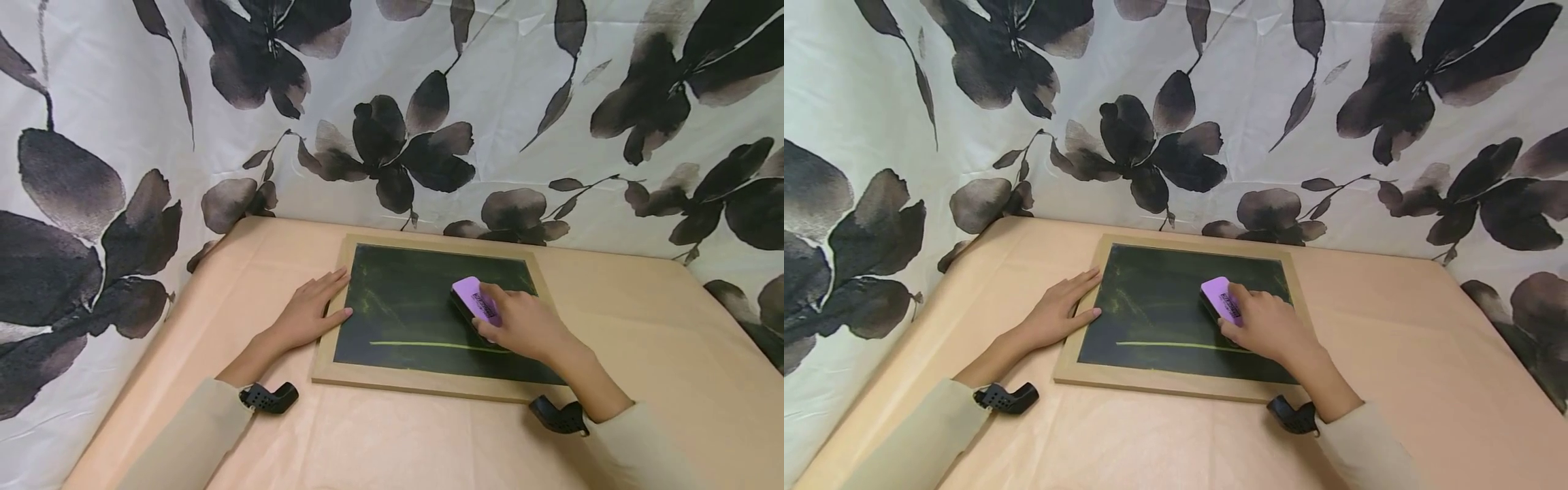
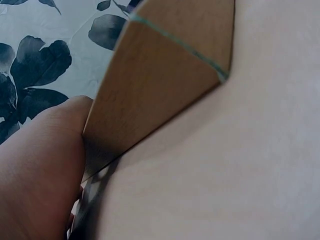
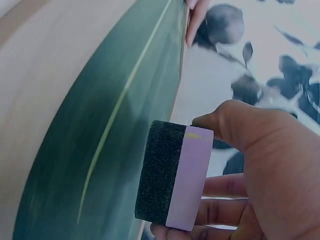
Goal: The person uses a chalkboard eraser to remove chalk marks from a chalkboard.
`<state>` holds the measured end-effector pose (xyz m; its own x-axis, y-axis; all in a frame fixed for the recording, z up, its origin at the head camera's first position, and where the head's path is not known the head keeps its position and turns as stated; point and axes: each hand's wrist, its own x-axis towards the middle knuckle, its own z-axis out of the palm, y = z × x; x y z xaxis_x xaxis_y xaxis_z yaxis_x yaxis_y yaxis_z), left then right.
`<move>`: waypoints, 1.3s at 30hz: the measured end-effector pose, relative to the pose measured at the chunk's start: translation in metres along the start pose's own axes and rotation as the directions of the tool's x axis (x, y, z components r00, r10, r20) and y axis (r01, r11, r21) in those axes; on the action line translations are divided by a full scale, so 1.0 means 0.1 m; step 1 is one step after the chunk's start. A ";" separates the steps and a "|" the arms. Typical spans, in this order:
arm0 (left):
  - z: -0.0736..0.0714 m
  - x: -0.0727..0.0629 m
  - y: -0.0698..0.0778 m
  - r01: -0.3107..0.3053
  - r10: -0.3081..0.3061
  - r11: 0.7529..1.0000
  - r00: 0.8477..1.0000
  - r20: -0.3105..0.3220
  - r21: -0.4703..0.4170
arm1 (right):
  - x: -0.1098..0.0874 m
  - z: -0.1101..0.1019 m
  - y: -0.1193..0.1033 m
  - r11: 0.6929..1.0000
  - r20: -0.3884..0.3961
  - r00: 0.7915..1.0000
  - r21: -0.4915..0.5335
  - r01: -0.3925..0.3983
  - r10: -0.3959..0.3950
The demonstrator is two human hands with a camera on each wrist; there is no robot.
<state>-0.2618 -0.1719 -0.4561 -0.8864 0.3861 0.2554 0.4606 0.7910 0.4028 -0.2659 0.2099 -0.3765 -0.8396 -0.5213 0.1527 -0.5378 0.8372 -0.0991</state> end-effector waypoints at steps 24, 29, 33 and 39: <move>0.02 -0.01 0.03 -0.014 0.015 1.000 1.000 -0.014 0.016 | -0.53 0.18 0.57 0.987 -0.045 0.991 0.109 -0.117 0.123; 0.02 0.01 0.03 -0.007 0.007 1.000 1.000 -0.006 0.016 | -0.50 0.19 0.46 0.983 -0.027 0.991 0.139 -0.124 0.129; 0.03 0.01 0.03 -0.007 0.007 1.000 1.000 -0.001 0.016 | -0.47 0.19 0.36 0.982 -0.027 0.991 0.144 -0.122 0.128; 0.04 0.00 0.00 -0.008 0.008 1.000 1.000 -0.011 0.013 | -0.43 0.24 0.28 0.985 -0.058 0.991 0.133 -0.111 0.119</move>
<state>-0.2616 -0.1697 -0.4598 -0.8821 0.3871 0.2683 0.4669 0.7940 0.3893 -0.2471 0.2514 -0.4095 -0.8919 -0.4073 0.1964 -0.4468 0.8604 -0.2449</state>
